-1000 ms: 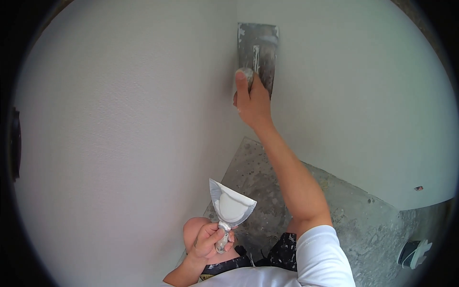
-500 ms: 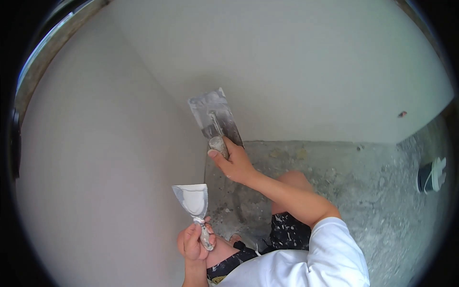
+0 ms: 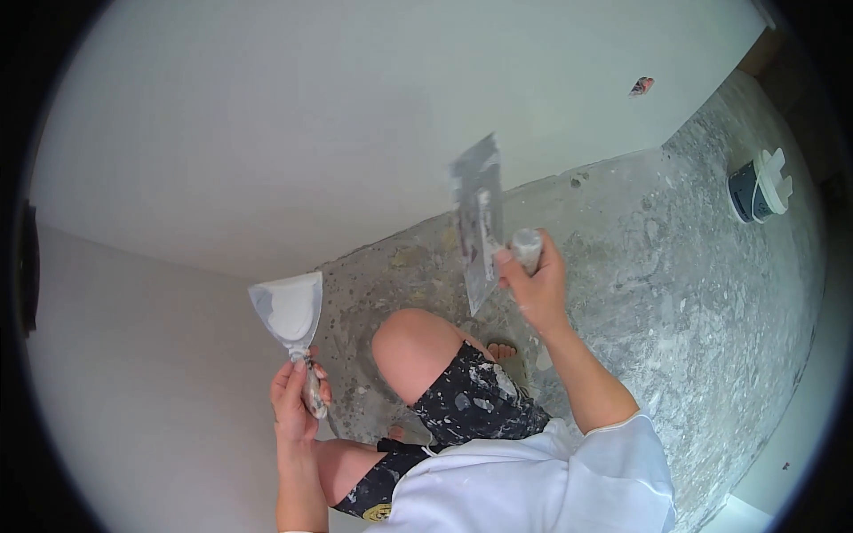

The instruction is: Applying and smoothing plaster on an interior wall using a trowel and a putty knife.

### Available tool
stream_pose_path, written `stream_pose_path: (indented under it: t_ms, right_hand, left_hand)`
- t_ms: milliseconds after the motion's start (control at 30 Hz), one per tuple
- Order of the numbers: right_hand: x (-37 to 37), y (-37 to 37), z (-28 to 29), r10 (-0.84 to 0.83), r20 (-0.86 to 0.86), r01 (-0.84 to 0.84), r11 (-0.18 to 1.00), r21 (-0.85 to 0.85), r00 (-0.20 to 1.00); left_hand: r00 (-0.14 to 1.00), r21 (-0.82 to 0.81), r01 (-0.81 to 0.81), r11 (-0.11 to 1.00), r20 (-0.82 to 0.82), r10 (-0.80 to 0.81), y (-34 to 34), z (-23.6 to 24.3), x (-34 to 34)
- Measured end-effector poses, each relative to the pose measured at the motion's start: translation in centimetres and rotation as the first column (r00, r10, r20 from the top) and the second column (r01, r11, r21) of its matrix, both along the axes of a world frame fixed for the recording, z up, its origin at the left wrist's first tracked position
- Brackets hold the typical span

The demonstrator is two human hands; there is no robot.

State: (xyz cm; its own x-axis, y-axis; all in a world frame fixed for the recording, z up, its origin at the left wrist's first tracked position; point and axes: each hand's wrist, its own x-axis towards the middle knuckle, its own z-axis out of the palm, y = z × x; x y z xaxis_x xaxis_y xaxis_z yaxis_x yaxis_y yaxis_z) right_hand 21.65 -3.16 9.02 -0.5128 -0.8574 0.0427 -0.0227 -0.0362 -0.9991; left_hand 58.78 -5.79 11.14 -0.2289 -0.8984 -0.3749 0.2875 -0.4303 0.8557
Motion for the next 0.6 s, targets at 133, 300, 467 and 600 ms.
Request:
stream_pose_path:
  t_ms: [133, 300, 467, 600]
  right_hand:
    - [-2.7, -1.4, -7.2, -0.118, 0.654, 0.209, 0.976, -0.062, 0.747]
    - [-3.7, -3.6, -9.6, -0.035, 0.817, -0.011, 0.999, 0.05, 0.576]
    - [-3.1, -0.7, -5.0, 0.565, 0.649, -0.352, 0.825, -0.442, 0.509]
    - [-2.2, -0.8, -1.4, 0.68, 0.121, -0.677, 0.733, -0.067, 0.723]
  left_hand:
    - [0.989, 0.021, 0.138, 0.99, 0.057, -0.139, -3.4, -4.0, -3.3]
    - [0.958, -0.009, 0.259, 0.966, 0.127, -0.256, -7.7, -3.2, -9.5]
    - [0.944, -0.116, 0.245, 0.963, 0.253, -0.21, -8.7, -3.5, -11.1]
    - [0.909, -0.268, 0.247, 0.931, 0.398, -0.126, -9.0, -5.3, -11.0]
